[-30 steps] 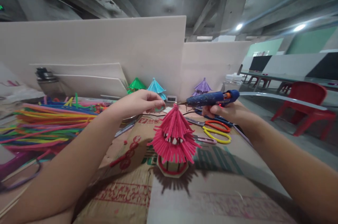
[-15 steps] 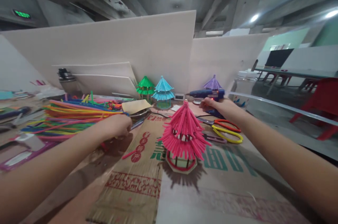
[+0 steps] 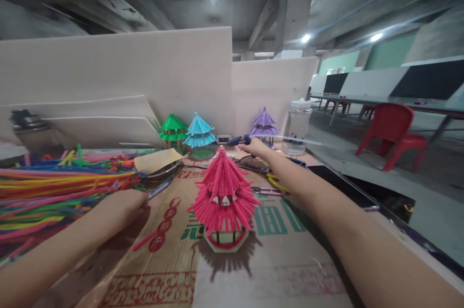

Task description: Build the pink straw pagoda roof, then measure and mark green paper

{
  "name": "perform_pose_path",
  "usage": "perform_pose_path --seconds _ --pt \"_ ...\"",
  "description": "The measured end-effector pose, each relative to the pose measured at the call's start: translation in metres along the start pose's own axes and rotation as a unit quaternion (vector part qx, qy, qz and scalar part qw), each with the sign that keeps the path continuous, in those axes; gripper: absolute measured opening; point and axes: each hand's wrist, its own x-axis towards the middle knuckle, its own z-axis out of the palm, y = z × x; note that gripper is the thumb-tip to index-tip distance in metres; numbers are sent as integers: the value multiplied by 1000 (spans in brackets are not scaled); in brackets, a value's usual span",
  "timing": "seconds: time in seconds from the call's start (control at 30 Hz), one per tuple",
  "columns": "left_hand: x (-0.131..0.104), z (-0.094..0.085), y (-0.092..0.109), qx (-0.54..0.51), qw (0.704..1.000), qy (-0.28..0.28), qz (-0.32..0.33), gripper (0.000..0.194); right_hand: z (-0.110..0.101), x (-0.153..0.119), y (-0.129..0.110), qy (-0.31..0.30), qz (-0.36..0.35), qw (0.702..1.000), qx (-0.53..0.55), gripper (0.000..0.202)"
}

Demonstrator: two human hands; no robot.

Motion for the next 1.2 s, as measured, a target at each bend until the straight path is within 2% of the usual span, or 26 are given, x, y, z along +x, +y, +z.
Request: perform_pose_path --seconds 0.07,0.13,0.2,0.23,0.27,0.4,0.47,0.57,0.67,0.8,1.0,1.2 --pt "2 3 1 30 1000 -3 -8 17 10 5 3 -15 2 1000 -5 36" --pt "3 2 5 20 999 -34 -6 19 18 7 7 -24 5 1000 -15 37" --pt "3 -5 14 1 998 -51 -23 20 21 7 10 -20 5 999 -29 37" --pt "3 -12 20 -11 998 -42 -34 21 21 7 12 -14 4 999 -37 37" --pt "3 -20 27 -8 999 -19 -49 22 20 6 13 -8 1 999 -45 37" --pt "3 -69 63 -136 986 65 71 32 10 -2 17 -5 -28 997 -72 36" --pt "3 -98 84 -220 961 101 131 37 6 -6 17 -11 -44 996 -81 36" --pt "3 -135 116 -292 930 151 163 38 5 -11 15 -7 -55 994 -92 35" --pt "6 -156 143 -353 890 186 219 34 7 -13 14 5 -58 993 -103 36" --pt "10 -155 160 -420 855 197 231 31 10 -13 17 18 -56 991 -118 36" --pt "13 -136 156 -464 849 149 205 30 12 -13 19 36 -48 989 -137 36" --pt "10 -134 158 -475 846 141 196 29 8 -17 13 24 -45 984 -172 37"
